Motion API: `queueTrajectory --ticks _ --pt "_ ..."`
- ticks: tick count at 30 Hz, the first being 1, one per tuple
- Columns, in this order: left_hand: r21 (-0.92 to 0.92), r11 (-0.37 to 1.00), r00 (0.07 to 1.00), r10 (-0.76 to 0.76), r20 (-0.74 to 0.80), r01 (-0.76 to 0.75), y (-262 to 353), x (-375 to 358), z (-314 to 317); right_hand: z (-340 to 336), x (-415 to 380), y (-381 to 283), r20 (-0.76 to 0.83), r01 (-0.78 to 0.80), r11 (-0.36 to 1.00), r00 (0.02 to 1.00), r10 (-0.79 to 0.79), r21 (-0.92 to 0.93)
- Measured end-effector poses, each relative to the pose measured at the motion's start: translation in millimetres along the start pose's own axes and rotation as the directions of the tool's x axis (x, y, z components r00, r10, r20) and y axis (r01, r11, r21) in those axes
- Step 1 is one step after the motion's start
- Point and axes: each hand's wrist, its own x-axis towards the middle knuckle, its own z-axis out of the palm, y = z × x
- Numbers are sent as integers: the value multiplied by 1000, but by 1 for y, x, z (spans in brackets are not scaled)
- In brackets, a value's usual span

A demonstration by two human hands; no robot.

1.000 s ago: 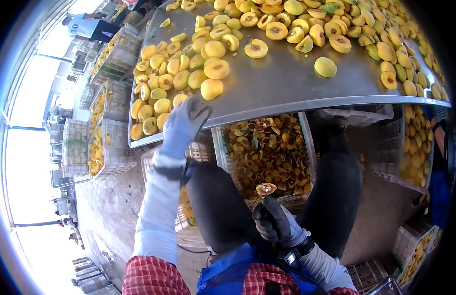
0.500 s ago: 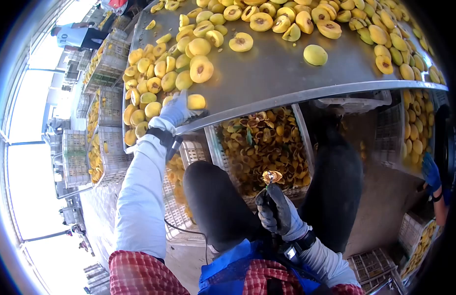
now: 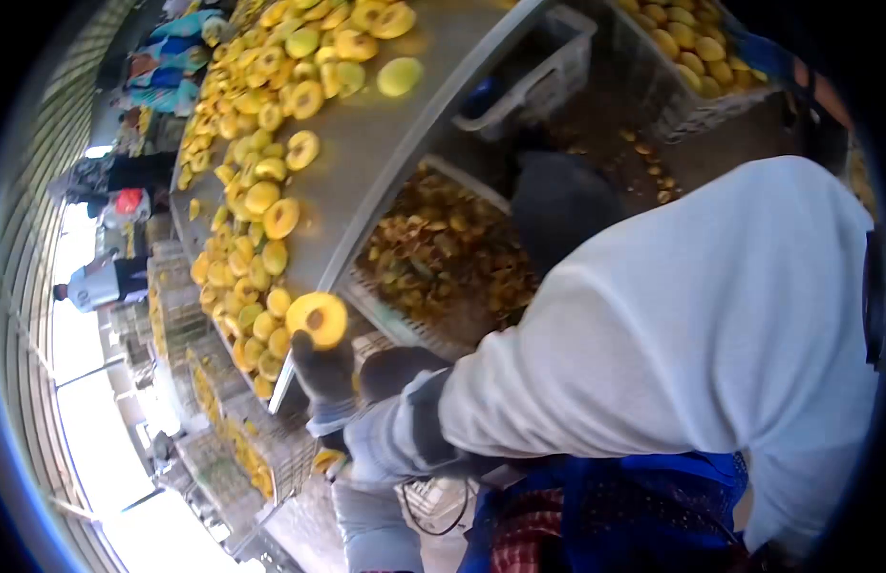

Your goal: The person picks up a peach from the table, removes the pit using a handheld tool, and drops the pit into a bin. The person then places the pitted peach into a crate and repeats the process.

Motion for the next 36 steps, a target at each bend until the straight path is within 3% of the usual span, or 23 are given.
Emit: queueTrajectory --ticks 2,5,7,8,9,10,13,16,20,21,22,23,24,27,31,33,35,36 --pt "-35 988 984 -142 110 147 11 -13 -6 -2 -11 -9 -31 -68 986 997 64 -154" --pt "7 996 988 -85 130 85 18 -40 -10 -2 -41 0 -69 -254 953 967 246 -164" --pt "-53 993 979 -95 181 107 19 -59 -8 -9 -64 16 29 -236 968 972 235 82" --pt "-106 984 943 -100 317 140 18 -67 -6 -4 -70 27 -18 -205 964 977 211 170" --pt "-126 986 974 -83 210 111 11 -80 3 1 -76 37 -65 -165 953 980 187 254" --pt "-132 986 982 -81 168 104 3 -88 2 6 -76 45 -54 -275 875 945 322 399" --pt "-142 980 984 -117 134 136 -25 -108 -1 25 -78 63 -341 101 733 922 185 673" --pt "-153 970 958 -147 248 189 -33 -123 14 28 -82 80 -279 66 689 939 202 722" --pt "-241 957 977 -125 170 165 -47 -134 35 25 -96 63 -228 -5 601 922 311 799" --pt "-179 973 986 -124 114 143 -50 -136 41 29 -92 64 -373 49 846 910 181 530" --pt "-113 986 991 -120 56 126 -52 -138 45 33 -88 64 -503 60 980 863 44 188" --pt "-44 993 994 -114 0 114 -54 -140 49 39 -83 76 -594 121 976 778 -205 -179" --pt "11 998 998 -56 -8 56 -56 -141 52 42 -80 84 -577 130 842 673 -463 -524" --pt "145 983 993 115 -4 -113 -57 -143 63 43 -82 84 -595 122 894 707 -383 -431" --pt "292 943 987 157 34 -160 -51 -141 67 47 -80 81 -682 127 985 711 -174 -119" --pt "276 937 977 202 66 -212 -52 -141 68 52 -75 89 -699 210 925 608 -377 -316" --pt "305 909 959 268 98 -285 -57 -138 65 53 -78 88 -695 207 978 701 -161 -18" --pt "319 892 947 300 115 -322 -58 -137 65 49 -84 76 -563 100 923 815 138 371"
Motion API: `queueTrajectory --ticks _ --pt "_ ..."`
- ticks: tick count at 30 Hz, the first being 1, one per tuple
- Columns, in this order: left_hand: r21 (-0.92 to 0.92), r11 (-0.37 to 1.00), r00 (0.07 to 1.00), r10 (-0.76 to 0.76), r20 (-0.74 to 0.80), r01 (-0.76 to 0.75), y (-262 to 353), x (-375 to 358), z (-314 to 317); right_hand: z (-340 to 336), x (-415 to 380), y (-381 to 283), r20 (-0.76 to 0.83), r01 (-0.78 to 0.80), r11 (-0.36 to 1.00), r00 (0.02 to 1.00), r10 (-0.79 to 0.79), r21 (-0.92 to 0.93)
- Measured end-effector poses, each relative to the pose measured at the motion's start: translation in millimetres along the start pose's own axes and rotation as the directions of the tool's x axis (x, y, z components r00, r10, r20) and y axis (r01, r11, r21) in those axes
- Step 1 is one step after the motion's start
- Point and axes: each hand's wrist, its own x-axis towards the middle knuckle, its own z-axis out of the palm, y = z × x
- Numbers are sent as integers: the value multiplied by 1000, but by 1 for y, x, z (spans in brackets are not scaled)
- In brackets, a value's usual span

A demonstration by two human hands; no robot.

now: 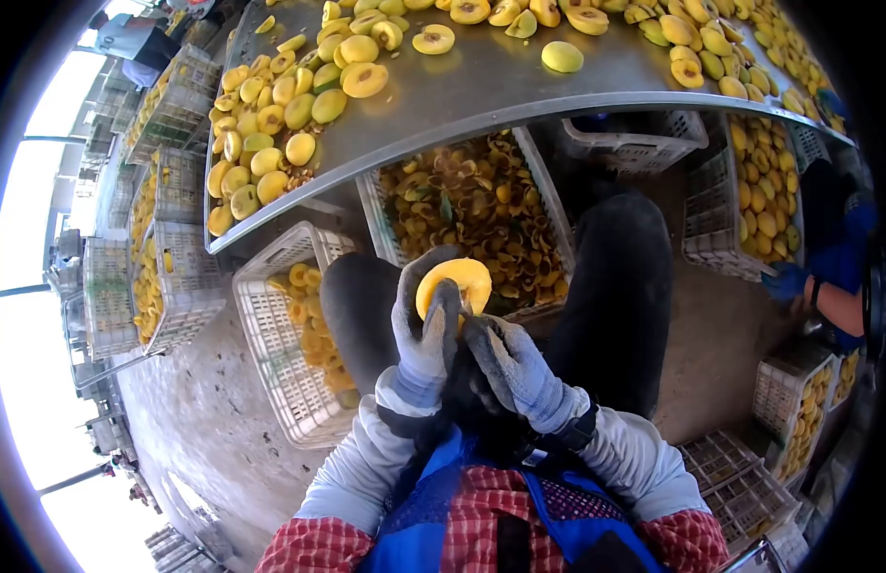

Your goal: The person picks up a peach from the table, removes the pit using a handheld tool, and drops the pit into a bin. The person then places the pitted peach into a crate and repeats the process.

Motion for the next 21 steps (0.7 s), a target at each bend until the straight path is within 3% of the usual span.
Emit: queueTrajectory --ticks 1,2,3,5,7,8,10,11,12,13,14,15,16,18,19,20,21 --pt "41 999 1000 7 24 -8 2 0 -1 -1 -4 -11 132 -337 917 940 314 213" --pt "20 1000 999 -1 55 0 2 0 -1 -2 -7 -16 211 -367 880 926 314 300" --pt "-2 1000 996 -6 86 6 3 0 -2 -3 -9 -21 289 -399 835 908 303 379" --pt "-9 999 981 -44 189 47 -4 1 -8 -5 -12 -13 547 -569 560 805 229 603" --pt "-160 946 928 -227 296 283 5 0 -6 -9 -10 16 786 -786 21 616 -48 617" --pt "-267 885 895 -281 346 381 7 -1 -5 -7 -11 11 768 -768 21 640 -19 640" --pt "-595 648 872 -436 221 475 -3 -11 2 0 -15 0 729 -730 16 684 36 684" --pt "-736 492 835 -520 180 465 -8 -16 2 0 -16 3 702 -699 72 708 -71 712" --pt "-819 341 816 -526 241 461 -11 -16 -3 -1 -15 2 683 -678 86 721 -118 730" --pt "-468 833 941 -339 -11 295 -9 -28 -9 -4 -15 4 684 -679 83 725 -85 730" --pt "-40 999 997 12 -74 -15 -2 -29 -15 -6 -14 7 680 -675 86 731 -56 733" --pt "427 860 923 362 -127 -279 6 -30 -21 -6 -14 9 688 -683 101 725 -17 723" --pt "711 521 735 678 -9 -472 7 -23 -41 -7 -16 11 692 -689 117 722 22 715" --pt "933 248 751 659 35 -262 -16 -36 -111 -11 -22 8 683 -681 224 725 81 697" --pt "770 618 857 473 -202 -160 -33 -40 -154 -13 -26 6 665 -658 318 740 103 683" --pt "365 930 872 207 -443 -36 -50 -43 -197 -15 -29 3 639 -624 414 760 124 663" --pt "-39 999 791 -53 -609 36 -67 -46 -240 -19 -30 8 647 -626 436 752 120 647"
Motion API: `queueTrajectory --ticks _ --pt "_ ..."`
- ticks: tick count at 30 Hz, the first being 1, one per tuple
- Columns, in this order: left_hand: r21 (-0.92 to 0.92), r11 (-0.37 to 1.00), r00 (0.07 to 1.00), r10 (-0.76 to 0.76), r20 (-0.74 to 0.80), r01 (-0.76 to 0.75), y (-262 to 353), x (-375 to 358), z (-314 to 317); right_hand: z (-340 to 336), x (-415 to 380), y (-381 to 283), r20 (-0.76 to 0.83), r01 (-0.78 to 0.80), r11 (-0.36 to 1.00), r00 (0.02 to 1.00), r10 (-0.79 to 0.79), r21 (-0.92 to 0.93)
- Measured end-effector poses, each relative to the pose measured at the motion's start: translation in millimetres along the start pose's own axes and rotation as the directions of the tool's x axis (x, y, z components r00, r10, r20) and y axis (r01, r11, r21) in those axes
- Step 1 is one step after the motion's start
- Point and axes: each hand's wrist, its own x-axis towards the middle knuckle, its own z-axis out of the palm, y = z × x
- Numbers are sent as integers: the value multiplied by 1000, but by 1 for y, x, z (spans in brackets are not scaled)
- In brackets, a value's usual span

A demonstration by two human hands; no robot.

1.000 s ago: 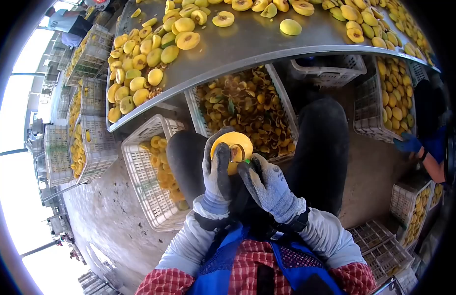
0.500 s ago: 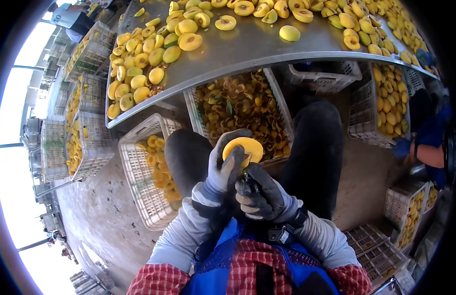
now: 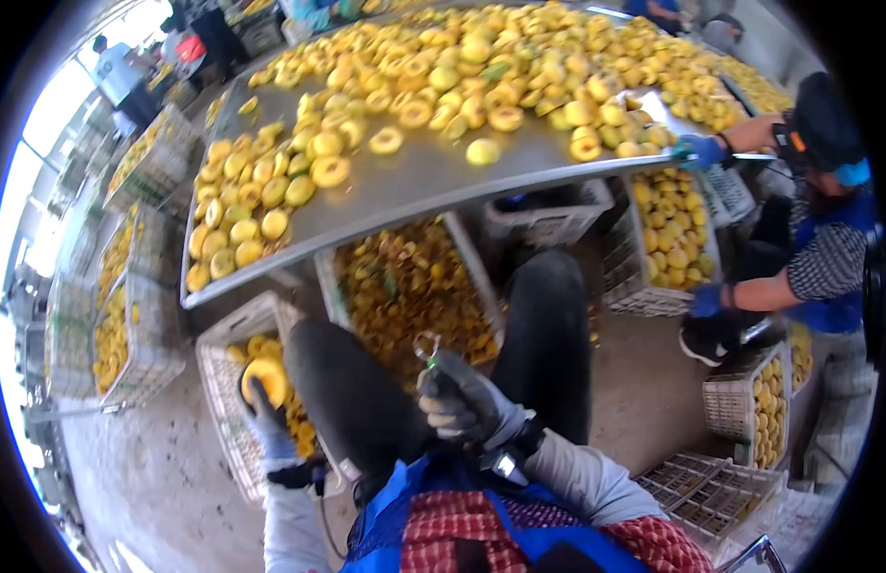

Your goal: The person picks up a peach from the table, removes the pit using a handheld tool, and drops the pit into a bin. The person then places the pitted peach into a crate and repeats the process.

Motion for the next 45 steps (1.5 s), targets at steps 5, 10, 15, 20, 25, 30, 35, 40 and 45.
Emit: queueTrajectory --ticks 5,10,15,20,25,30,35,40,45 --pt "780 606 978 206 35 -156 -26 31 -90 16 -19 -2 -191 74 986 976 -102 -152" --pt "439 891 969 -195 152 110 58 -10 43 18 -28 -23 -291 204 944 916 -277 -259" --pt "252 942 850 59 524 -221 66 20 144 17 -46 -90 -320 300 801 800 -507 -519" --pt "334 649 492 72 867 -684 119 13 308 43 -73 -232 -167 359 345 443 -881 -867" --pt "56 531 19 -75 997 -845 115 30 481 -6 -87 -404 -24 299 71 157 -987 -952" --pt "-205 484 -196 69 978 -851 77 77 649 -28 -98 -582 483 -659 -404 70 -873 -635" --pt "-254 310 -158 304 939 -916 56 138 808 -51 -108 -707 481 -687 -431 135 -866 -585" --pt "-140 115 -105 269 957 -983 29 235 918 -92 -122 -800 266 -657 -305 161 -950 -689" --pt "384 852 26 -402 915 -355 -40 315 964 -65 -102 -805 123 -709 -266 247 -961 -653"
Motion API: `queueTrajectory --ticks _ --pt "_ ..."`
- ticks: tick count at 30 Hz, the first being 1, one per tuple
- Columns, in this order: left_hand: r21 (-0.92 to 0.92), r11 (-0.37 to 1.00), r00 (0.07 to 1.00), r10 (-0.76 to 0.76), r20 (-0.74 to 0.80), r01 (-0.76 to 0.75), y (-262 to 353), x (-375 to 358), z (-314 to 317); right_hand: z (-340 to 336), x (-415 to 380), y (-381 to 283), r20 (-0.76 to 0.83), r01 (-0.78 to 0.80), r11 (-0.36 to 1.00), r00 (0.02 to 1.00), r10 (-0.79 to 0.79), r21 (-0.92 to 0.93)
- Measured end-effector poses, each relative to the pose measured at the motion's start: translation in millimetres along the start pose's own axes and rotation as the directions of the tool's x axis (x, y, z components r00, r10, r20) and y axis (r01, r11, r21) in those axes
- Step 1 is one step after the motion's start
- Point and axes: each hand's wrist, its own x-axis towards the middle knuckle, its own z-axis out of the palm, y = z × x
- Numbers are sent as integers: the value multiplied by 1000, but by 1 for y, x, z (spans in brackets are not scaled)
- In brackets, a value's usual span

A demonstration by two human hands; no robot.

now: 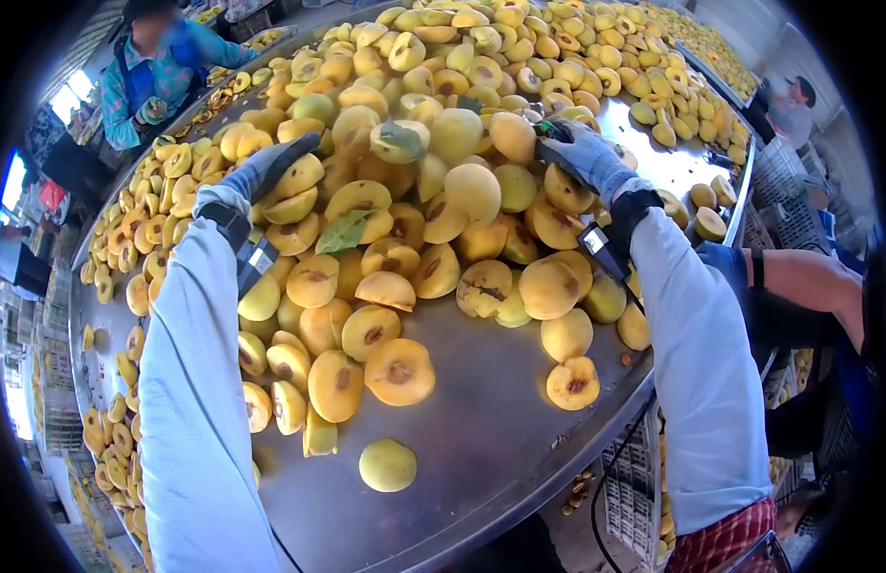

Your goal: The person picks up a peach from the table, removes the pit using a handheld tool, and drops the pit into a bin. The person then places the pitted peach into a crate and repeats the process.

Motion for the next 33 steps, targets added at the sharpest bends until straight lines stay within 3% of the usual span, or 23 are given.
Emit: queueTrajectory --ticks 1,4,5,7,8,9,10,11,12,14,15,16,19,20,22,23,25,26,28,30,31,32,33 --pt "5 999 999 -43 14 43 19 -24 12 -4 -3 -13 53 -66 997 996 67 -33" --pt "87 989 992 -123 -10 124 48 -62 29 7 -18 -21 10 24 987 1000 -22 -156" --pt "122 992 1000 10 13 -12 35 -63 25 15 -18 -15 53 20 985 999 -11 -172" --pt "66 996 995 -58 87 52 29 -83 25 40 -26 -18 47 157 984 986 -161 90" --pt "41 995 987 -93 127 89 28 -97 26 41 -44 -61 151 119 993 981 -121 21" --pt "214 969 981 -153 120 125 34 -112 28 59 -51 -83 215 98 975 966 -142 202" --pt "345 933 984 45 170 -103 2 -112 14 80 -58 -103 202 167 957 955 -216 236" --pt "407 875 946 149 290 -262 -15 -124 8 98 -65 -122 214 175 952 949 -231 252" --pt "445 791 880 235 412 -420 -22 -141 5 107 -83 -154 296 70 936 938 -179 345" --pt "481 760 882 259 394 -438 -19 -202 18 158 -110 -193 206 105 922 960 -192 372" --pt "558 704 891 264 369 -440 -28 -228 19 183 -126 -215 123 196 911 959 -255 363" --pt "628 648 900 268 343 -432 -44 -257 17 178 -145 -246 214 151 929 949 -232 338" --pt "673 737 998 68 12 -58 -60 -346 25 190 -187 -307 279 119 924 932 -230 364" --pt "679 727 994 -42 -97 97 -51 -375 34 203 -196 -318 238 213 899 917 -319 382" --pt "830 553 964 172 -202 75 -64 -420 49 205 -207 -342 344 251 902 861 -374 352" --pt "799 596 959 180 -221 73 -69 -436 54 203 -211 -348 343 280 898 852 -396 340" --pt "859 492 940 209 -270 137 -76 -463 69 175 -228 -345 281 361 882 851 -445 304" --pt "883 427 930 202 -306 197 -75 -470 75 150 -239 -349 224 312 903 897 -382 294" --pt "908 295 921 161 -354 298 -63 -478 87 123 -256 -340 34 328 869 930 -366 371" --pt "892 280 910 114 -398 355 -52 -481 96 83 -288 -335 -25 301 803 941 -337 514" --pt "886 302 890 186 -416 351 -67 -481 94 75 -306 -330 -78 309 706 937 -340 637" --pt "855 344 881 134 -453 388 -65 -479 96 52 -332 -332 -63 264 627 944 -325 733" --pt "813 372 843 128 -523 448 -59 -479 102 50 -355 -327 48 107 554 965 -258 825"
